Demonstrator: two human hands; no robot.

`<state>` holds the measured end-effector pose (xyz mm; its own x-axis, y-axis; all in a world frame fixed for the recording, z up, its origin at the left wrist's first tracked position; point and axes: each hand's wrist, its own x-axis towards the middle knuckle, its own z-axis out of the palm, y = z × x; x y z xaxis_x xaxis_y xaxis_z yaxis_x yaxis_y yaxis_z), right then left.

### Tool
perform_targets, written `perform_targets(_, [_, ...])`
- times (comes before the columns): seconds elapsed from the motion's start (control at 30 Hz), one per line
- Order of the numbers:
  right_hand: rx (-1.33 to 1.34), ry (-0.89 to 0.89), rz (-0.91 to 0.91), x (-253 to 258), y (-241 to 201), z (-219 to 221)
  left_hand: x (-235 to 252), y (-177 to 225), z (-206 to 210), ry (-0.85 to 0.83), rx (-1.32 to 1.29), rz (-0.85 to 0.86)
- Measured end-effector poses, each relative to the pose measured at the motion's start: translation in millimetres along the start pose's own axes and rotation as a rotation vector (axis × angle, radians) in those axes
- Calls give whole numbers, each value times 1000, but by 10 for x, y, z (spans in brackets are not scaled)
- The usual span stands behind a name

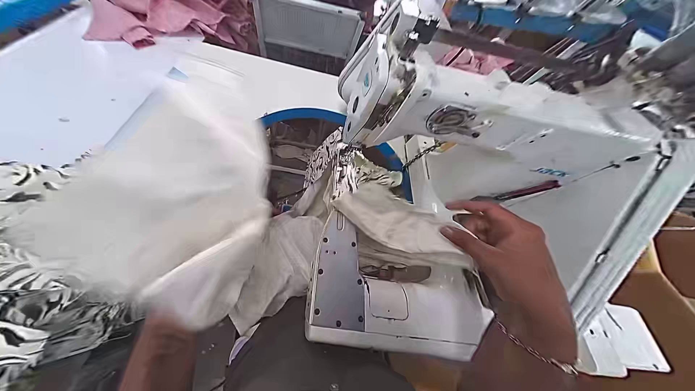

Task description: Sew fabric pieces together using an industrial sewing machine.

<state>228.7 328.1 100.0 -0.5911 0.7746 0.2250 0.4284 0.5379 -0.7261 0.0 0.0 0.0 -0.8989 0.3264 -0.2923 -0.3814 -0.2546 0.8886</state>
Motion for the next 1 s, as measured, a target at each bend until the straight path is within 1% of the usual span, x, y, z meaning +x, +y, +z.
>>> perform_targets(0.03, [-11, 51, 41, -70, 153, -176, 247, -61, 446, -101, 62, -8])
perform_targets(0.07, [-9, 115, 86, -116, 312, -313, 537, -123, 816, -252, 37, 8])
perform_targets(0.1, [-16, 201, 143, -151, 464, -382, 766, -134, 1085, -372, 30, -8])
perform_targets(0.13, [-49, 284, 200, -191, 558, -409, 900, -101, 1270, -429, 121, -5])
perform_targets(0.17, [-108, 336, 225, -200, 558, -404, 1016, -47, 1381, -475, 317, 27])
perform_targets(0.2, [-158, 334, 196, -173, 478, -350, 1120, -13, 1460, -494, 570, 119])
perform_targets(0.23, [-182, 292, 119, -131, 336, -194, 1181, 28, 1520, -515, 784, 240])
perform_targets(0.27, [-196, 226, 6, -59, 158, 75, 1174, 107, 1594, -559, 949, 387])
perform_targets(0.3, [-202, 132, -123, 18, -31, 402, 1077, 177, 1688, -617, 1059, 543])
perform_targets(0.33, [-240, 47, -265, 91, -193, 733, 921, 165, 1765, -657, 1114, 715])
perform_targets(0.37, [-311, -11, -404, 185, -302, 1018, 767, 60, 1787, -650, 1135, 886])
perform_targets(0.4, [-387, -44, -507, 321, -313, 1210, 673, -95, 1726, -572, 1166, 1005])
perform_targets(0.43, [-431, -63, -535, 474, -254, 1283, 650, -219, 1562, -492, 1223, 980])
perform_targets(0.47, [-448, -95, -497, 608, -196, 1250, 688, -282, 1316, -435, 1270, 858])
perform_targets(0.5, [-437, -113, -450, 692, -163, 1180, 720, -270, 1033, -446, 1299, 684])
perform_targets(0.53, [-425, -116, -442, 727, -130, 1143, 696, -207, 774, -549, 1303, 553])
perform_targets(0.57, [-424, -133, -451, 727, -92, 1157, 595, -130, 602, -729, 1273, 535])
perform_targets(0.6, [-424, -156, -464, 669, -31, 1217, 393, -20, 547, -991, 1175, 530])
perform_targets(0.63, [-399, -207, -445, 540, 19, 1279, 159, 123, 618, -1264, 1016, 463])
perform_targets(0.67, [-352, -230, -434, 517, 22, 1364, 94, 211, 815, -1405, 874, 454])
perform_targets(0.7, [-302, -224, -433, 524, 1, 1438, 173, 233, 1054, -1384, 809, 495])
perform_targets(0.73, [-268, -225, -411, 504, -24, 1441, 336, 147, 1298, -1234, 817, 570])
perform_targets(0.77, [-240, -235, -342, 505, -50, 1366, 560, -47, 1541, -1028, 848, 614])
perform_targets(0.8, [-239, -239, -214, 510, -47, 1223, 743, -282, 1734, -864, 845, 588])
perform_targets(0.83, [-283, -242, -65, 556, -13, 1004, 816, -498, 1870, -744, 815, 516])
perform_targets(0.87, [-360, -241, 50, 690, 61, 736, 819, -651, 1986, -621, 749, 493])
perform_targets(0.9, [-424, -232, 132, 802, 192, 520, 798, -748, 2017, -508, 668, 496])
perform_targets(0.93, [-476, -207, 182, 839, 335, 399, 763, -811, 1990, -404, 571, 487])
perform_targets(0.97, [-500, -188, 187, 827, 426, 360, 725, -843, 1965, -319, 451, 451])
perform_targets(1.0, [-478, -179, 145, 806, 415, 416, 731, -830, 1967, -274, 325, 383])
